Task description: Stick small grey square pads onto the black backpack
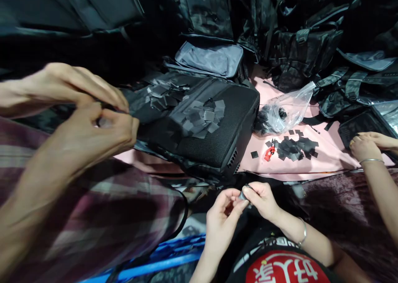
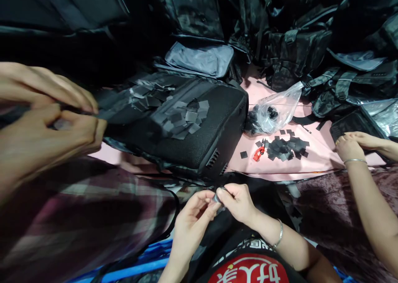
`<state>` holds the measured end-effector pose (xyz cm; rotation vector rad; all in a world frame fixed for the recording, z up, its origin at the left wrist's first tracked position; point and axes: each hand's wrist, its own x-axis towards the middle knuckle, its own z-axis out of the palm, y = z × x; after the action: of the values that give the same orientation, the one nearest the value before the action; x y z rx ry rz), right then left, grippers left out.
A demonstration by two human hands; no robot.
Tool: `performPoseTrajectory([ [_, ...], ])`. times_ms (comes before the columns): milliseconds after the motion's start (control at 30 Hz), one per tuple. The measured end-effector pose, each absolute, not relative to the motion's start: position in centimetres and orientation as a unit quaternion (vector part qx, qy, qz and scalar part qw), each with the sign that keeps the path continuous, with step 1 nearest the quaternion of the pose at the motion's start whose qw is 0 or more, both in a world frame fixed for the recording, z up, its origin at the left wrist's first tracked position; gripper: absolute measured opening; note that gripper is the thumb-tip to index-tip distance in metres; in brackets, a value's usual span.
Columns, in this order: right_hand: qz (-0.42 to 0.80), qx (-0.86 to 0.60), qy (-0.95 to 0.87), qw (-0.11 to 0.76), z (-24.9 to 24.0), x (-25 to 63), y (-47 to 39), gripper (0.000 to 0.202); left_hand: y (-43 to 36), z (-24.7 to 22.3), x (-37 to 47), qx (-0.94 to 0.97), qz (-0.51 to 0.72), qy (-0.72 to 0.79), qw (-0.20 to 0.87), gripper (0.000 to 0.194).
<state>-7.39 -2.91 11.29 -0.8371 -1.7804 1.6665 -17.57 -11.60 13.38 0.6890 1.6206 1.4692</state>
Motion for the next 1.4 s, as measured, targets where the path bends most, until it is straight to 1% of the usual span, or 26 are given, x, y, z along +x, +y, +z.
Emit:
performPoseTrajectory([
  [167,0.680,-0.290,-0.639,0.212,10.7,-7.3,-2.6,0.053,-11.5,12.9,-17.6,0.219,0.597,0.616,0.464,0.027],
  [333,0.736,-0.267,-0.600,0.164,10.4,-7.0,-2.1,0.055,-11.0,12.9,-17.5,0.190,0.601,0.561,0.537,0.030],
  [500,0.807,-0.285,-0.498,0.137,10.9,-7.1,-1.9,0.057,-10.8,12.6,-17.4,0.178,0.605,0.555,0.543,0.031],
  [633,0.829,-0.279,-0.475,0.095,11.2,-7.0,-1.7,0.058,-10.8,12.2,-17.5,0.201,0.609,0.551,0.534,0.024],
  [833,0.822,-0.297,-0.479,0.081,10.9,-6.6,-1.5,0.057,-10.9,11.6,-16.9,0.244,0.613,0.593,0.462,0.019],
  [900,0.810,-0.307,-0.490,0.099,10.8,-6.6,-1.6,0.058,-10.9,11.4,-16.5,0.262,0.605,0.614,0.435,0.019],
  [1033,0.774,-0.341,-0.507,0.168,10.7,-6.4,-2.1,0.056,-10.8,11.0,-15.7,0.279,0.615,0.650,0.348,0.018],
  [1167,0.763,-0.352,-0.510,0.185,10.7,-6.1,-2.5,0.043,-10.9,9.8,-15.6,0.308,0.608,0.687,0.253,0.018],
  [1333,0.714,-0.395,-0.551,0.178,10.7,-5.5,-2.3,0.027,-10.9,8.9,-16.1,0.444,0.527,0.716,0.115,0.010],
  [1400,0.685,-0.400,-0.586,0.165,10.9,-5.2,-2.1,0.022,-10.9,9.0,-16.1,0.490,0.503,0.707,0.087,0.010],
])
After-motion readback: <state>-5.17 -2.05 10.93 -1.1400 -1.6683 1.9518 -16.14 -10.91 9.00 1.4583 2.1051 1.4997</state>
